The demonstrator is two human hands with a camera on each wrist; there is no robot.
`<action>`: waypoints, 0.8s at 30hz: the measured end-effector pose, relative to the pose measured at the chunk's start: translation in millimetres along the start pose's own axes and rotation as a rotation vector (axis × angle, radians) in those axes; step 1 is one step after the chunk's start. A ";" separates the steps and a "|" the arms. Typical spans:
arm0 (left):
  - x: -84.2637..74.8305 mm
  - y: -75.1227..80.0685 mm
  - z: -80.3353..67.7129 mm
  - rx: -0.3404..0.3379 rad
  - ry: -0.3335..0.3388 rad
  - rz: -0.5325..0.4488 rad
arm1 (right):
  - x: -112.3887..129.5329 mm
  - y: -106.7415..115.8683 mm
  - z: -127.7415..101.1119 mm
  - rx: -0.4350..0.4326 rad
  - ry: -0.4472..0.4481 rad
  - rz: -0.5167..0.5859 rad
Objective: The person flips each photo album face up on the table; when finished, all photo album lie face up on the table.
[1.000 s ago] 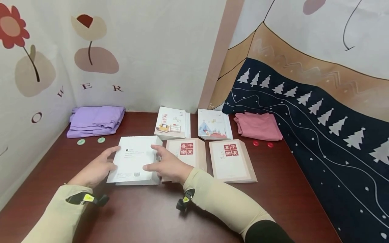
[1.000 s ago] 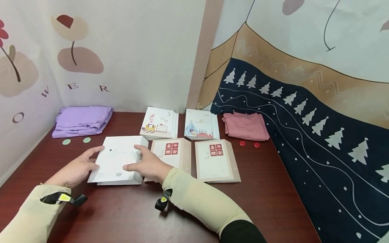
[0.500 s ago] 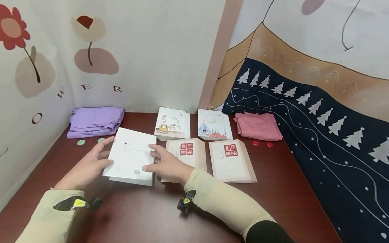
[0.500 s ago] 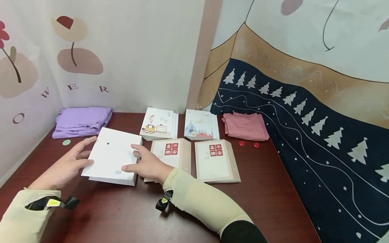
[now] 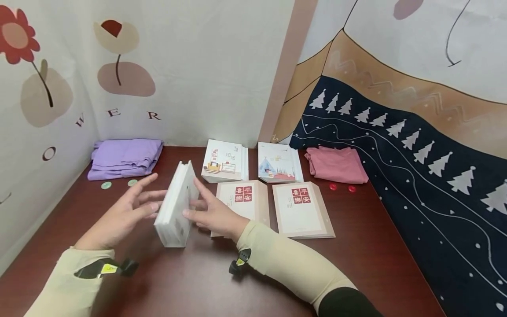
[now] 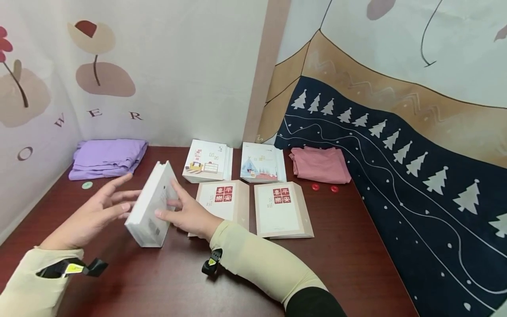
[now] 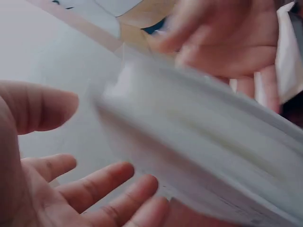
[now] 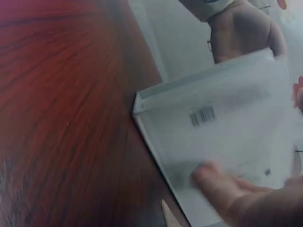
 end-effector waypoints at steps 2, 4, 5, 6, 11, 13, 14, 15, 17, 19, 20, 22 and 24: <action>2.8 -6.2 3.5 0.045 0.031 0.035 | 0.6 -1.1 1.1 -0.007 0.052 0.042; 6.2 -10.2 5.4 0.068 0.067 0.062 | 1.9 -2.1 1.0 -0.012 0.077 0.075; 7.5 -11.5 5.9 0.072 0.084 0.072 | 2.7 -2.4 0.9 -0.013 0.080 0.075; 8.7 -12.4 6.3 0.076 0.094 0.082 | 3.3 -2.2 0.7 -0.014 0.076 0.074; 10.3 -12.6 5.8 0.072 0.122 0.133 | 9.1 -1.2 -2.3 -0.010 0.038 0.077; 9.9 -12.2 5.3 0.076 0.127 0.151 | 12.6 -1.8 -3.4 -0.009 0.036 0.090; 9.8 -12.1 5.0 0.079 0.132 0.155 | 14.1 -2.4 -3.6 -0.011 0.041 0.093; 9.8 -12.1 4.9 0.083 0.132 0.150 | 15.2 -3.0 -3.6 -0.013 0.051 0.096; 10.2 -11.7 4.8 0.088 0.137 0.158 | 16.1 -3.0 -4.3 -0.051 0.045 0.046; 12.0 -11.6 5.1 0.090 0.148 0.160 | 13.1 -2.3 -4.5 -0.120 -0.001 -0.035; 12.8 -11.6 5.2 0.091 0.150 0.162 | 10.4 -1.6 -4.4 -0.155 -0.027 -0.073; 15.1 -10.5 5.6 0.081 0.166 0.191 | 4.5 -0.8 -4.5 -0.219 -0.094 -0.144; 17.6 -8.5 5.9 0.058 0.194 0.234 | -1.2 -1.3 -3.9 -0.262 -0.139 -0.189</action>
Point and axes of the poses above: each hand's wrist, its own z-axis towards the middle knuckle, its own y-axis out of the back of the hand, x = y × z, the point moved 4 cm from there along z, towards the middle knuckle, and after that the axes turned 15 degrees about x, right-handed, at the moved point
